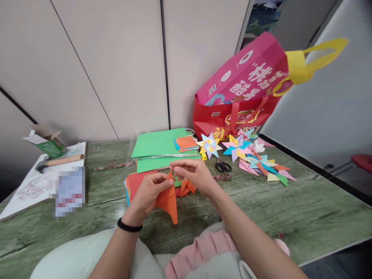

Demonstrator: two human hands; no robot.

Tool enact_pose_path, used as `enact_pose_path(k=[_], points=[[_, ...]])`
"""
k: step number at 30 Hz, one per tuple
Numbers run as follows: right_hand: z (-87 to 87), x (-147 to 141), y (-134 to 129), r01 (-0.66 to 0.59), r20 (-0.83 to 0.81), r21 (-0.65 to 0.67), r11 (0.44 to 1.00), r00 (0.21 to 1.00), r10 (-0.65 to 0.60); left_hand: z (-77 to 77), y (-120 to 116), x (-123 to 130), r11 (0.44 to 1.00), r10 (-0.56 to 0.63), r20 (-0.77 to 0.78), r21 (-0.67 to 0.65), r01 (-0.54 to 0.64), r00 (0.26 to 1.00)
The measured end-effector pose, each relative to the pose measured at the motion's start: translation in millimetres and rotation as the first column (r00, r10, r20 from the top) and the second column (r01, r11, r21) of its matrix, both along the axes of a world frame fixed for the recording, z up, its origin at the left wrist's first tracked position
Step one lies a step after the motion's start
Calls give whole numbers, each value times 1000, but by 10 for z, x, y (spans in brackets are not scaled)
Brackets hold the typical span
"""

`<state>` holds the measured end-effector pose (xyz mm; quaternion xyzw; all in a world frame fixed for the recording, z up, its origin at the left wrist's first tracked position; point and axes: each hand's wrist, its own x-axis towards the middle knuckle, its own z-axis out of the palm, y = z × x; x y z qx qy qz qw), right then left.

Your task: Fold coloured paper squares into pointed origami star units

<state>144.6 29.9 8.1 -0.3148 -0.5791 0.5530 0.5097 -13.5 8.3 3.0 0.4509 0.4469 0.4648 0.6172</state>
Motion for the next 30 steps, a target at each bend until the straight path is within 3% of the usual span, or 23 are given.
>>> enact_pose_path(k=[3,16,30], points=[[31,11,-26,-56,15,-7,998,998,56,2,-13,9,997,-68,9,-35,68,998],[-24,25,0,-166,-57,-75,983,985,162,33,-26,13,992,-125,-16,-21,125,992],[-48,33,17,-186,-34,-179,966,983,183,15,-29,-27,987,-158,-150,-33,154,976]])
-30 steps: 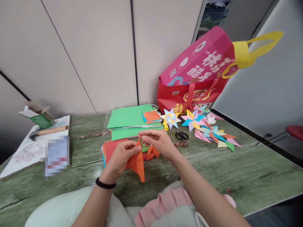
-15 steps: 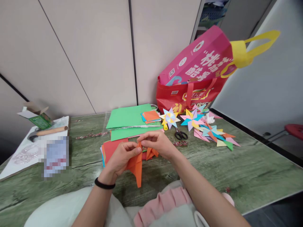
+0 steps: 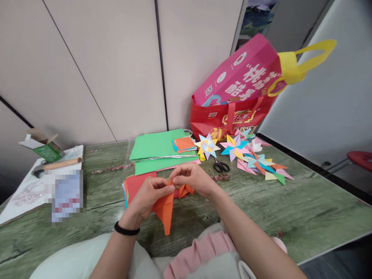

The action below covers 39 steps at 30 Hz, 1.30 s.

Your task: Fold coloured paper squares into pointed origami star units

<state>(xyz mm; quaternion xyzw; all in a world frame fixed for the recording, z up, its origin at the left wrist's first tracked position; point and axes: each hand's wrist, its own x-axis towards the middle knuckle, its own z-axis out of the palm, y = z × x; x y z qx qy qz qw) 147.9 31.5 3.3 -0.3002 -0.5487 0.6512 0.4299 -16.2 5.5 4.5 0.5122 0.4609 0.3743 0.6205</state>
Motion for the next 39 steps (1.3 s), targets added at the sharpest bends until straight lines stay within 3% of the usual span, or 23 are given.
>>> enact_pose_path(k=[4,10,17,24,30,33,36,39], points=[[6,2,5,23,-20,-30,999,1000,-23,8,-3,31,998,64,-25,25,-63,998],[-3,8,16,52,80,24,998,995,-53,6,11,74,986,121,-135,131,-103,983],[-18,13,51,138,110,51,989,984,-143,18,1,82,991,117,-185,92,-102,976],[-24,3,48,52,142,91,994,988,-65,-7,18,80,964,217,-118,179,-194,969],[-23,-8,51,112,141,117,987,982,-128,-11,8,94,959,213,-204,232,-164,955],[-29,-16,51,78,143,81,994,986,-89,-35,23,93,933,294,-114,249,-259,949],[-47,-32,40,25,160,75,997,986,-37,-39,30,110,909,370,66,181,-376,927],[-53,-47,21,23,190,108,994,981,-43,-17,22,137,883,426,135,153,-443,895]])
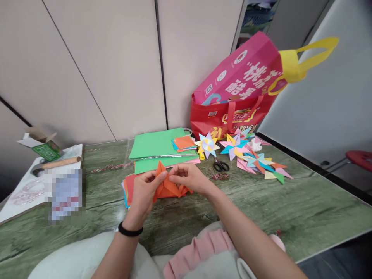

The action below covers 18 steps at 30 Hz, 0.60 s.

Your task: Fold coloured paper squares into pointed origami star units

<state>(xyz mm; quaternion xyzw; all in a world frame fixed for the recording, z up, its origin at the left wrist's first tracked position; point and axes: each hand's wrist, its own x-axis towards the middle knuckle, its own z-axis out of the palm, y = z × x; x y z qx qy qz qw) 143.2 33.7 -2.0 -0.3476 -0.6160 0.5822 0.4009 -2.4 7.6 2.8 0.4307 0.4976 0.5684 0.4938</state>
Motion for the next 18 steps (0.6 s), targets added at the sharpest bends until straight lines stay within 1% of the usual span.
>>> enact_pose_path(k=[2,4,5,6,7,9,10,12,13,14,16,18], points=[[14,13,-1,2,30,28,1000,1000,-3,15,2,-1,999,38,34,9,-39,999],[36,64,24,11,40,28,1000,999,-12,27,20,-30,994,109,125,18,-112,986],[47,105,48,34,23,14,999,999,-35,32,35,-54,986,157,187,25,-164,970],[55,156,81,121,-32,-11,993,992,-122,36,52,-80,976,207,247,17,-218,947],[60,211,118,240,-107,-46,970,964,-244,39,70,-106,967,243,291,6,-256,925],[56,320,197,435,-230,-144,889,859,-458,39,100,-147,948,307,334,-23,-318,891],[48,362,230,503,-266,-179,845,802,-534,36,110,-159,943,321,341,-34,-330,883],[28,400,271,577,-304,-217,788,727,-616,23,118,-162,945,320,341,-52,-322,884],[20,394,275,578,-307,-227,784,721,-621,15,116,-157,952,302,335,-57,-300,893],[14,373,266,565,-307,-228,793,731,-609,6,112,-148,960,277,326,-60,-273,904],[13,298,220,487,-286,-194,852,802,-524,-13,97,-123,976,217,286,-59,-209,933],[24,205,150,371,-266,-115,922,883,-388,-33,75,-88,990,142,207,-44,-135,968]])
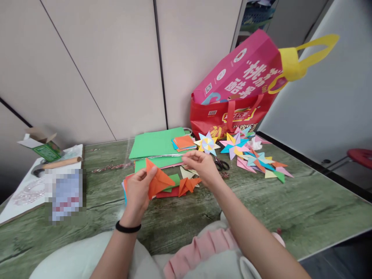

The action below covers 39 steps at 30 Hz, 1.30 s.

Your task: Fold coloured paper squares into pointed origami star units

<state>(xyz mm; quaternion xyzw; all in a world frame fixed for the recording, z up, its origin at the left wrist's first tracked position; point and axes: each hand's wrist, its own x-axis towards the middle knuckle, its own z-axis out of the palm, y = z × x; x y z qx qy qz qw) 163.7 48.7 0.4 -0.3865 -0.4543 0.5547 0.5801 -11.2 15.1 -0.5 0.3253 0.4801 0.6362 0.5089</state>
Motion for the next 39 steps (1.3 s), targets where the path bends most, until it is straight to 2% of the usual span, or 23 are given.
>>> enact_pose_path(k=[3,4,6,7,9,12,16,20,24,30,35,39], points=[[9,-116,-92,-205,100,46,978,975,200,-27,-46,75,986,-164,-207,-19,164,965],[4,-141,-110,-240,120,49,970,965,233,-33,-64,104,975,-220,-297,-35,220,929],[-16,-172,-124,-273,177,72,959,950,257,-34,-96,159,967,-241,-484,-50,249,841],[-30,-178,-121,-264,194,80,961,950,244,-31,-109,180,964,-251,-515,-53,262,819],[-54,-177,-103,-222,203,94,970,959,200,-20,-122,203,947,-303,-490,-60,315,817],[-71,-158,-69,-140,178,109,984,977,119,-10,-116,189,919,-388,-371,-88,384,844],[-71,-135,-48,-59,190,140,988,981,32,-21,-89,150,928,-370,-229,-122,351,900],[-67,-135,-57,-78,241,153,985,970,39,-35,-62,135,942,-321,-74,-131,310,944],[-71,-147,-64,-88,300,192,977,954,27,-35,-40,121,940,-310,50,-137,314,950],[-99,-151,-46,-121,263,191,974,962,68,-43,-33,88,917,-349,124,-157,366,929],[-92,-133,-45,-166,322,197,966,942,96,-46,-41,72,876,-423,145,-186,445,894],[-62,-135,-65,-196,376,204,959,920,109,-40,-44,74,878,-413,152,-194,436,898]])
